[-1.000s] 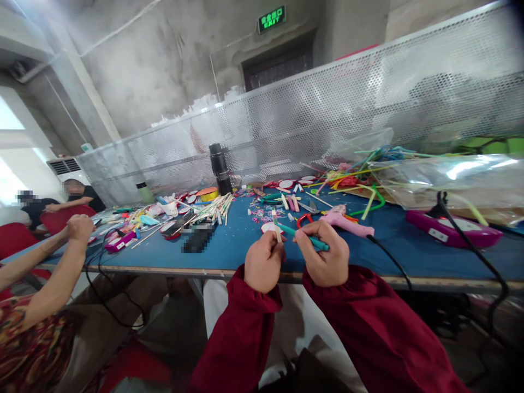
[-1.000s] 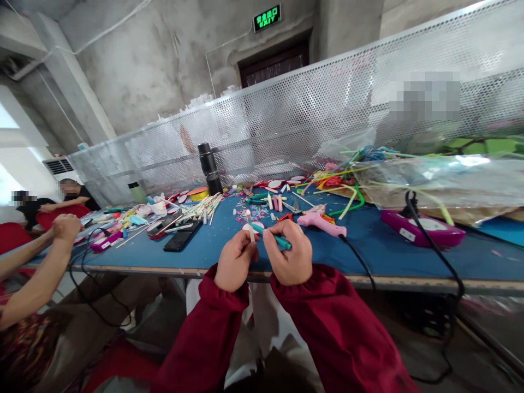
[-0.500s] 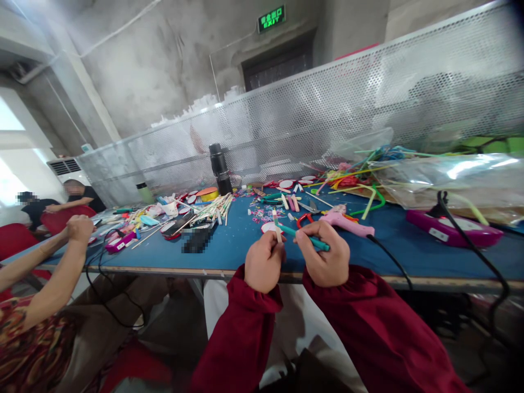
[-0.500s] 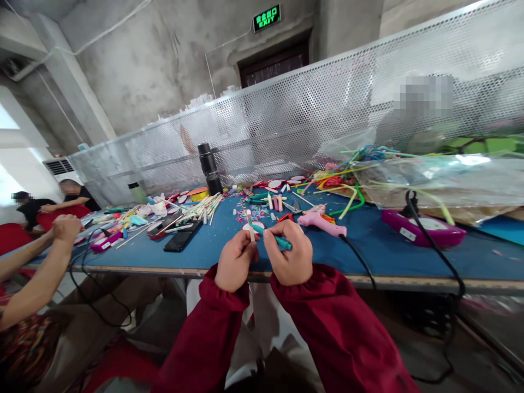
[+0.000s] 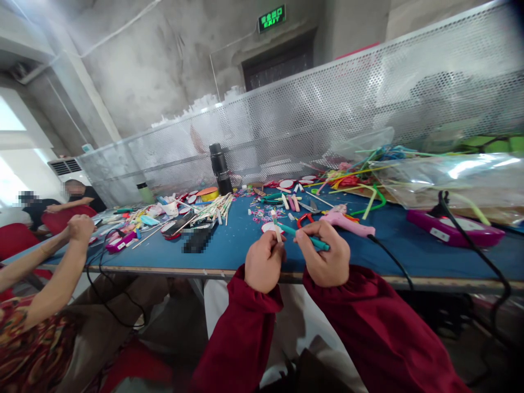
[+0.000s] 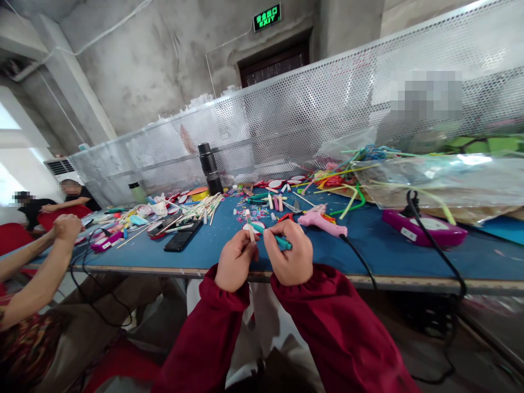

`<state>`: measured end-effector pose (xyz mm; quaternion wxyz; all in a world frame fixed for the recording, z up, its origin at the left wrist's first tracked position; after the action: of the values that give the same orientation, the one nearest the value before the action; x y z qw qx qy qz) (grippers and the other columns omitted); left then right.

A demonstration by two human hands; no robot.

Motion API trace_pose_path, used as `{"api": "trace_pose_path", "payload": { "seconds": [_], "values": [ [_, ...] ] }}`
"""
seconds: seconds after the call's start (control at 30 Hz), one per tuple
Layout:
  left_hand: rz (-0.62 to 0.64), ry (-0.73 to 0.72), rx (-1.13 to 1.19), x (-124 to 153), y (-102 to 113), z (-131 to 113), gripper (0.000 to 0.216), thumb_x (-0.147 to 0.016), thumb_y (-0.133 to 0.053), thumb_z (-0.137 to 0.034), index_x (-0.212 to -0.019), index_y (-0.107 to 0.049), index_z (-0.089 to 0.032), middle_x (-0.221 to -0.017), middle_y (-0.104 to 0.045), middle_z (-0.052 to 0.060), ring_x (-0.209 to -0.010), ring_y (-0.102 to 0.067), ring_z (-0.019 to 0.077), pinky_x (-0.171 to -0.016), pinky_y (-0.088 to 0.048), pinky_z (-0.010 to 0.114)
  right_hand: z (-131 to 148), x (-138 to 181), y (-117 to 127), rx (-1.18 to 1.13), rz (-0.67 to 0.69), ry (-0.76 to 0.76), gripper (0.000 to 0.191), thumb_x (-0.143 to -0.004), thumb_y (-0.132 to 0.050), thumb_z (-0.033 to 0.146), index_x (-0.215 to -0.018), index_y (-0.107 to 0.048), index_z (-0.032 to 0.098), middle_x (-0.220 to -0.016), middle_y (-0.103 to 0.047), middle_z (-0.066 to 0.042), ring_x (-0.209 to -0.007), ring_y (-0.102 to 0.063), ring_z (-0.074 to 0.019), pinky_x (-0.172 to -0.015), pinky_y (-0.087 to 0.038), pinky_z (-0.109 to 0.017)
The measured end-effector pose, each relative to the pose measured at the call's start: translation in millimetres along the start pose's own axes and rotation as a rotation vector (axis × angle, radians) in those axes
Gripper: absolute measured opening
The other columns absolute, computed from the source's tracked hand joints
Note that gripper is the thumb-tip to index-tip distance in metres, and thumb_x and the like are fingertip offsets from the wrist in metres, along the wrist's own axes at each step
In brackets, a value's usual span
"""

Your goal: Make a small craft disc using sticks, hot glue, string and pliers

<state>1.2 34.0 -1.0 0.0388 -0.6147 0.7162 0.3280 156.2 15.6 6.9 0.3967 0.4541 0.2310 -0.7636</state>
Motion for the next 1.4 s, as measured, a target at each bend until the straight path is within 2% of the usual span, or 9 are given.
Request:
{"api": "trace_pose_path", "payload": {
  "seconds": [0.4,0.57,1.4],
  "values": [
    [0.005,-0.001,-0.035,0.5,-0.5,-0.8,0.012,-0.099,-0.051,-0.020,-0.105,-0.061,-0.024,-0.073,-0.066,-0.004,-0.070,-0.061,0.0163,-0.075,-0.046,0.028,1.6,-1.1,-0.6,0.016,0.009,0.019,0.015,-0.098,-0.066,0.032,-0.084,-0.065,0.026,-0.078,-0.073,-0.002,-0.071,-0.067,-0.0205,-0.067,-0.051,-0.036],
    [0.007,0.006,-0.061,-0.2,-0.2,-1.4,0.011,-0.100,-0.051,-0.022,-0.105,-0.060,-0.024,-0.074,-0.067,-0.004,-0.071,-0.062,0.0169,-0.074,-0.046,0.029,1.9,-1.1,0.3,0.032,-0.006,0.047,0.014,-0.098,-0.067,0.032,-0.085,-0.067,0.026,-0.079,-0.073,-0.001,-0.068,-0.064,-0.0184,-0.065,-0.049,-0.035],
    [0.001,0.003,-0.050,0.3,-0.1,-2.0,0.011,-0.099,-0.052,-0.019,-0.103,-0.061,-0.024,-0.073,-0.066,-0.004,-0.070,-0.061,0.0162,-0.073,-0.044,0.029,3.5,-1.4,-0.3,0.029,0.000,0.040,0.014,-0.099,-0.066,0.033,-0.087,-0.067,0.026,-0.080,-0.074,-0.002,-0.069,-0.066,-0.0195,-0.067,-0.051,-0.035]
  ]
}}
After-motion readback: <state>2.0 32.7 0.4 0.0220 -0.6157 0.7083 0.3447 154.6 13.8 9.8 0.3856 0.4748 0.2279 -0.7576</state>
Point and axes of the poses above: each hand's wrist, its own x-axis away from the middle knuckle, its own y-axis out of the back of the hand, z = x × y, the point moved 3 cm from there along -x, towards the middle knuckle
